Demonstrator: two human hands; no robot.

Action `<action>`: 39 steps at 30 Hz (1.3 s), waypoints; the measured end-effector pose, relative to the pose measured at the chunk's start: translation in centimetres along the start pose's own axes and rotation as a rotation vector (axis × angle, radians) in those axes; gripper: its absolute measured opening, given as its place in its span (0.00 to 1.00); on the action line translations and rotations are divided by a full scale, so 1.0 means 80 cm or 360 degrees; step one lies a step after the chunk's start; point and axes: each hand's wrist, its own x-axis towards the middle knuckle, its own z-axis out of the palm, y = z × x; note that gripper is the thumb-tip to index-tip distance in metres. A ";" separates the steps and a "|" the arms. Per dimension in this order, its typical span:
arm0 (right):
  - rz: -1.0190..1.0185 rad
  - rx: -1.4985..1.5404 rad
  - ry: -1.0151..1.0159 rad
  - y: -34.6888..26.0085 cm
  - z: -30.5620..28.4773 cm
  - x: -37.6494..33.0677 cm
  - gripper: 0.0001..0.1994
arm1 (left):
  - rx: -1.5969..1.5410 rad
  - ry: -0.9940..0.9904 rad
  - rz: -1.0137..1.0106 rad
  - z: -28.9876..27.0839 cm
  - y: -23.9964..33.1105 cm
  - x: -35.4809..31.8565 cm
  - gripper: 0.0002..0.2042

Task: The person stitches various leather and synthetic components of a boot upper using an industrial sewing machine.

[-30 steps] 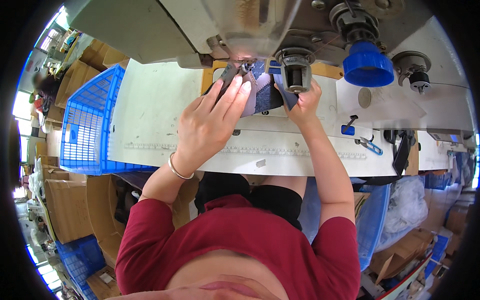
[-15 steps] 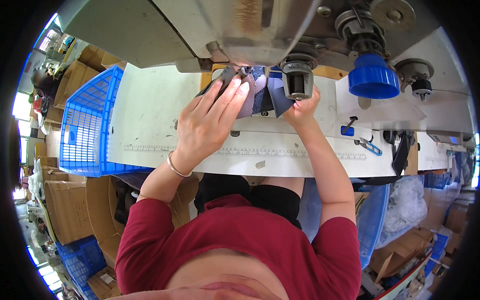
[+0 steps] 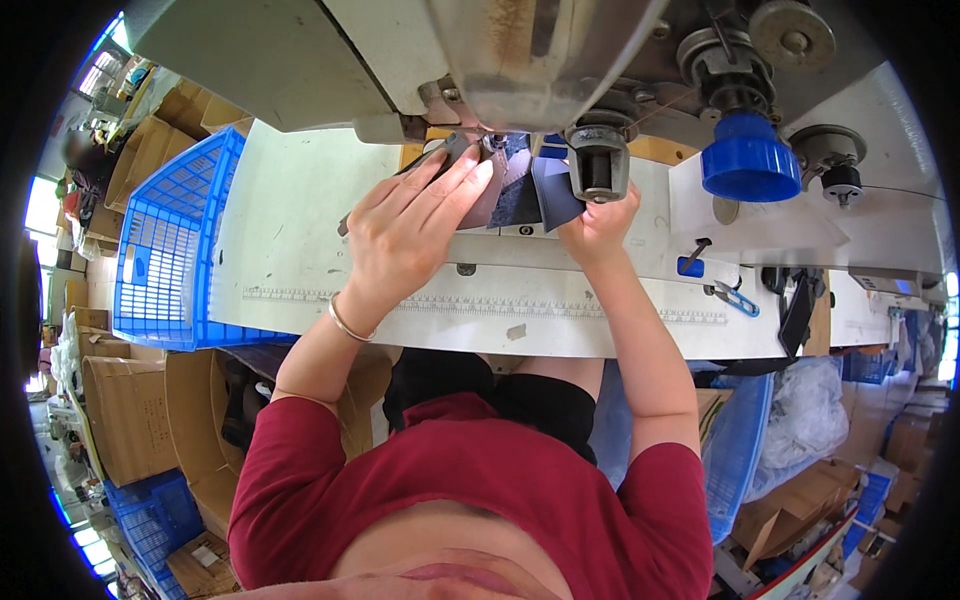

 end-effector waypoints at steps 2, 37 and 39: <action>-0.0041 -0.0042 0.0015 -0.006 0.002 0.002 0.07 | -0.0050 0.0059 -0.0003 0.003 -0.003 -0.002 0.14; 0.0027 -0.0287 0.0003 -0.024 0.005 -0.013 0.14 | -0.0231 0.0297 0.0096 0.029 -0.033 -0.002 0.10; 0.0041 -0.0345 0.0046 -0.027 0.007 -0.013 0.15 | -0.0236 0.0303 0.0110 0.030 -0.034 -0.001 0.10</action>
